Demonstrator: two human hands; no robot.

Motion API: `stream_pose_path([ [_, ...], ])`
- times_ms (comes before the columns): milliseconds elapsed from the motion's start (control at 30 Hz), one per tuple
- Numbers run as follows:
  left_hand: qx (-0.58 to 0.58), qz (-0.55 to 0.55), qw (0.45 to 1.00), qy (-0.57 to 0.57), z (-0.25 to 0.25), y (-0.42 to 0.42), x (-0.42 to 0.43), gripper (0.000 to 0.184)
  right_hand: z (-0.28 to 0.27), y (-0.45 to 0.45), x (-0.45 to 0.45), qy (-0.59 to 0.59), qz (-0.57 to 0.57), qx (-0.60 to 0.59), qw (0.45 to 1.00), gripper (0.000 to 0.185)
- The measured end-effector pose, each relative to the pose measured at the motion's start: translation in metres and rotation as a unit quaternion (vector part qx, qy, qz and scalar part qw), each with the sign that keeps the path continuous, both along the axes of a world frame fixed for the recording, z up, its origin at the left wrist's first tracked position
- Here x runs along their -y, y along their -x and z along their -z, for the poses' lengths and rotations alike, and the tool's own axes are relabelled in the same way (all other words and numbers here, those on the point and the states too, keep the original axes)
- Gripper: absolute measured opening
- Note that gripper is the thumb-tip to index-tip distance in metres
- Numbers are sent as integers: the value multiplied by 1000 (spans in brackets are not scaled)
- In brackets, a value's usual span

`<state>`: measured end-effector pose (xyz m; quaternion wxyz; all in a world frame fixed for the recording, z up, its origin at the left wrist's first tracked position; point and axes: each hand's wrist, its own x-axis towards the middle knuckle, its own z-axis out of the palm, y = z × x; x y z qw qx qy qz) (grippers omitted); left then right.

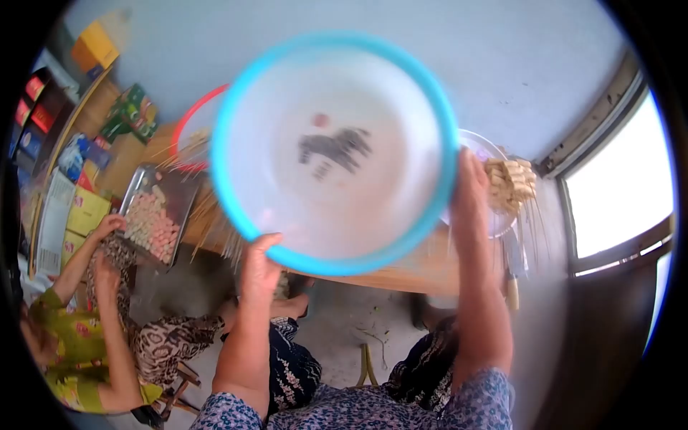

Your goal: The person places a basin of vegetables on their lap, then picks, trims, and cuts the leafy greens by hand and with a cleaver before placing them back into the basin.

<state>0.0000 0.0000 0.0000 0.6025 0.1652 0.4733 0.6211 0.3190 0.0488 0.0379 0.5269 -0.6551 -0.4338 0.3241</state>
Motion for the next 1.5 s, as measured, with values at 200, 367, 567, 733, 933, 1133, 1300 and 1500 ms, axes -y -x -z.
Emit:
stream_pose_path([
  [200,68,-50,995,-46,4,10,-16,48,89,14,-39,98,20,-413,905,18],
  [367,51,-170,980,-88,-1,32,-27,45,141,37,-78,120,27,-433,893,34],
  [567,20,-224,972,-65,-10,39,-31,46,144,61,-110,111,38,-465,878,33],
  [733,18,-237,970,-59,-7,39,-33,41,144,61,-115,116,48,-472,872,32],
  [933,35,-250,965,-70,-3,41,-34,34,128,72,-90,124,48,-435,891,29],
  [1133,12,-236,968,-84,5,44,-29,38,119,86,-22,112,20,-443,889,26],
  [1300,31,-243,967,-64,4,44,-23,35,115,104,51,102,28,-452,886,24],
  [1500,38,-222,971,-77,-9,42,-10,33,95,124,149,92,42,-452,887,28],
])
